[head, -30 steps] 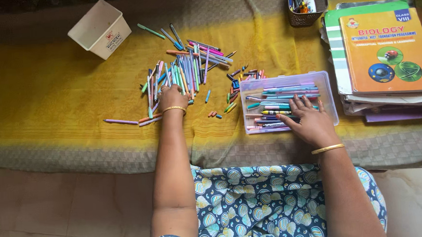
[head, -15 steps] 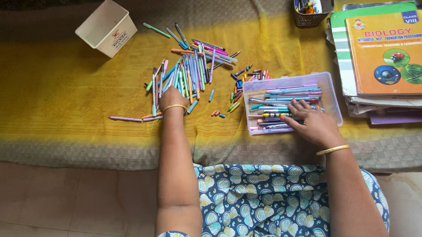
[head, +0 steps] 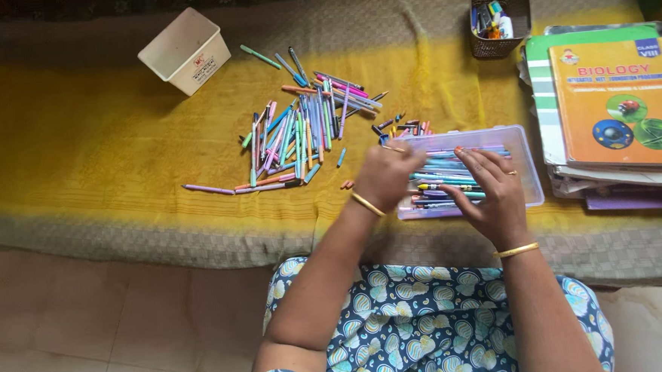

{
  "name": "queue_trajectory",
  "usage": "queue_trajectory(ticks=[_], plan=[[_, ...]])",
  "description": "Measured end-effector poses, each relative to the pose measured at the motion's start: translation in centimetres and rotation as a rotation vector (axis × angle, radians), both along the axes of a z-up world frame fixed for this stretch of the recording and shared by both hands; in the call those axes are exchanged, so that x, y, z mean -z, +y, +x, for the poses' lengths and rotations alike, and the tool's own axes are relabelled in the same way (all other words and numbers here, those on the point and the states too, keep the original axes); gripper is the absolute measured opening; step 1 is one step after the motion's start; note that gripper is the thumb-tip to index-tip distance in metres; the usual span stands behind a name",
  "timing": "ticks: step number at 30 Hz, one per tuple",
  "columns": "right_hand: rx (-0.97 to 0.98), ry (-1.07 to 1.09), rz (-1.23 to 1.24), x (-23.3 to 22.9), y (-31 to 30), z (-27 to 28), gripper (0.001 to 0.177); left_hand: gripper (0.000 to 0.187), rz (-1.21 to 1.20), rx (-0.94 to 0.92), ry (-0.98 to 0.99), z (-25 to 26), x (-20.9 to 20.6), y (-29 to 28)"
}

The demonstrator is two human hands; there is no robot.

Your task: The person sits on the floor and organizes scattered colored pens and pencils into a clear plastic container. They also stack several textbooks and notebooks on a wooden bench beside them.

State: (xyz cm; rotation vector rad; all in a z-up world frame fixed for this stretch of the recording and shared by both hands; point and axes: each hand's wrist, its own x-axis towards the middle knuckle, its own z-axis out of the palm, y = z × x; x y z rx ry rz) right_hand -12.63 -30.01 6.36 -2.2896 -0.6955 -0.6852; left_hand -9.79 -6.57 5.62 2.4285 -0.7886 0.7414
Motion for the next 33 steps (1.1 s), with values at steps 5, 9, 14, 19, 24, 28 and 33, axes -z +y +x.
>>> queue_trajectory(ticks=[5,9,14,19,24,28,33], plan=[[0.026,0.187,-0.001,1.3,0.2,-0.2,0.038,0.039,-0.086,0.118,0.152,-1.9,-1.7,-3.2],[0.082,0.138,-0.005,2.5,0.1,-0.2,0.041,0.063,-0.364,0.178,0.355,-2.5,-2.2,-3.9],[0.138,0.199,-0.179,3.3,-0.6,0.4,0.036,0.049,-0.346,-0.126,0.263,1.2,0.1,-0.9],[0.196,0.340,-0.275,4.0,-2.9,1.4,0.032,0.032,-0.088,-0.787,0.501,4.2,2.9,13.2],[0.158,0.474,-0.141,4.4,-2.8,1.6,0.023,0.047,0.007,-0.896,0.992,2.8,4.0,20.0],[0.211,0.532,-0.147,3.4,-2.5,1.7,0.025,0.055,0.055,-0.979,1.094,4.7,3.7,18.5],[0.173,0.317,-0.071,3.5,-2.0,1.0,0.018,0.044,0.003,-0.987,0.973,5.5,5.7,18.0]])
